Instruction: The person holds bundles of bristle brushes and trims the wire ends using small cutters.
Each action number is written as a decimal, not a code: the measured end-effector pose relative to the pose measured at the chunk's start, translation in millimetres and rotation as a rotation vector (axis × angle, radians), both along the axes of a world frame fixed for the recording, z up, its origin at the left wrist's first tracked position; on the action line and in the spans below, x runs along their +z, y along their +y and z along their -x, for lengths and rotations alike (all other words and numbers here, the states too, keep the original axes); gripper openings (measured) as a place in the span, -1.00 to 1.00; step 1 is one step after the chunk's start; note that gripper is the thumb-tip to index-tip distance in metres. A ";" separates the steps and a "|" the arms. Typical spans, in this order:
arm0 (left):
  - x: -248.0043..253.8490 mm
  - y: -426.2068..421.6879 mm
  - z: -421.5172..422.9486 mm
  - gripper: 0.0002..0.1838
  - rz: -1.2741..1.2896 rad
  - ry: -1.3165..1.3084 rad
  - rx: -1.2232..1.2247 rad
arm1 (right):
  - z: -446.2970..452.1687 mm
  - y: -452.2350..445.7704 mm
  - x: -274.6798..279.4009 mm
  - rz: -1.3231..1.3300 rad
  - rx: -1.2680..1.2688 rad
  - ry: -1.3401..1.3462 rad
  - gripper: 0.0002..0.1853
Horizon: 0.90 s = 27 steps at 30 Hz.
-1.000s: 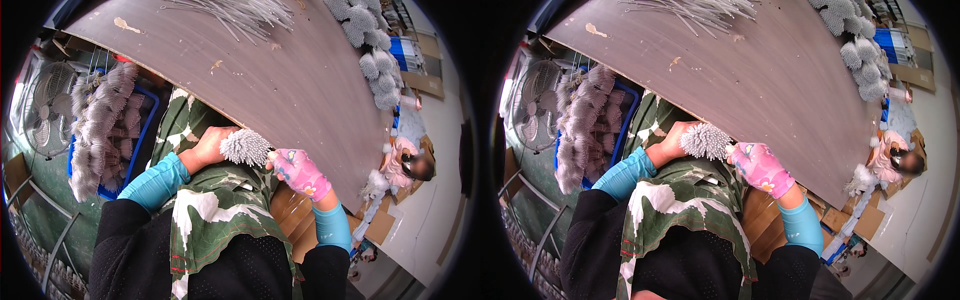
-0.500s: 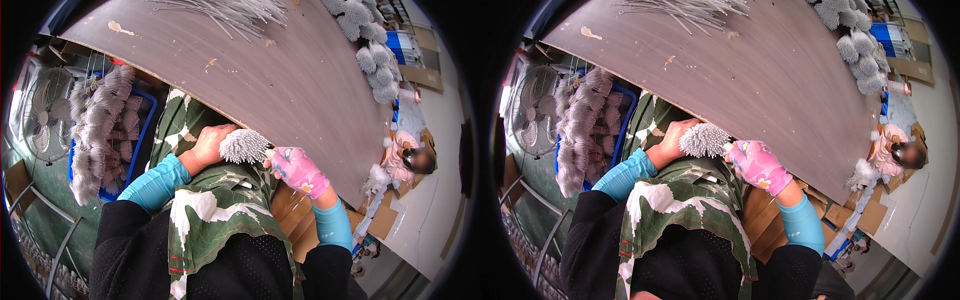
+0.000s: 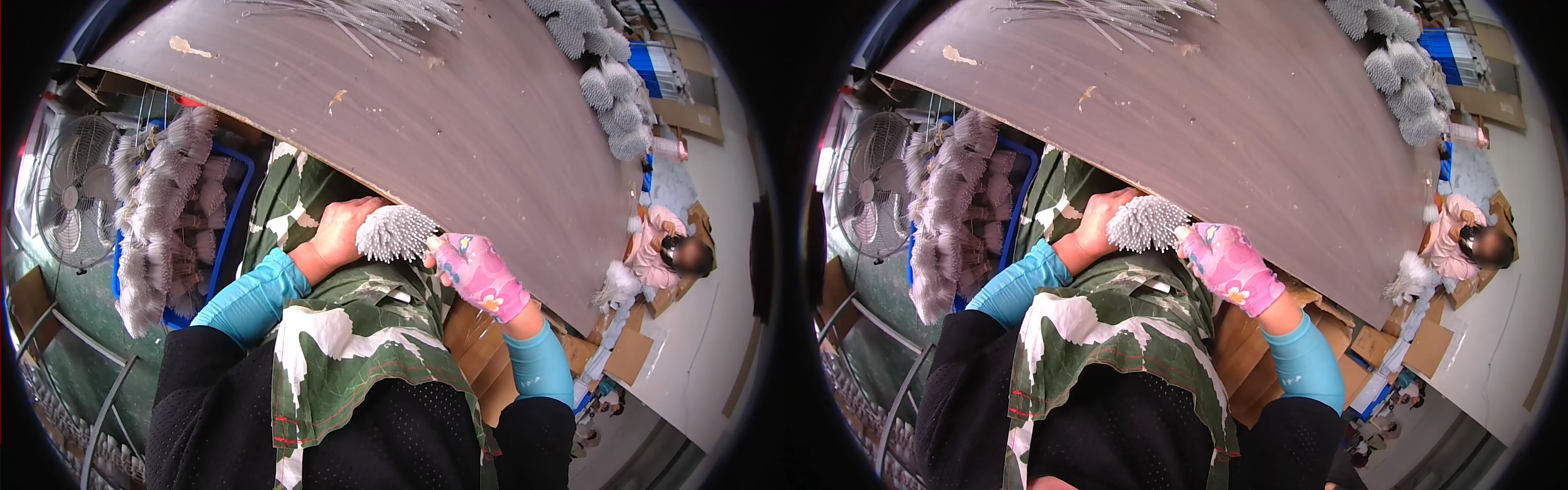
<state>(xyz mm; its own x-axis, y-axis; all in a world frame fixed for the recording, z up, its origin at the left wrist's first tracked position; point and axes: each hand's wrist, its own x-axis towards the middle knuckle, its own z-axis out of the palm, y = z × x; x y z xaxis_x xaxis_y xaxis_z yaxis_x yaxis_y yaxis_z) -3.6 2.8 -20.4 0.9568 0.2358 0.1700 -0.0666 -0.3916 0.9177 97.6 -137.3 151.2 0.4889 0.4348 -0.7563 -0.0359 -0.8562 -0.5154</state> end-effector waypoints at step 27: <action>0.8 0.4 0.0 -0.68 -0.049 -0.009 -0.009 | 2.7 -9.5 7.5 0.044 -0.005 0.111 -0.66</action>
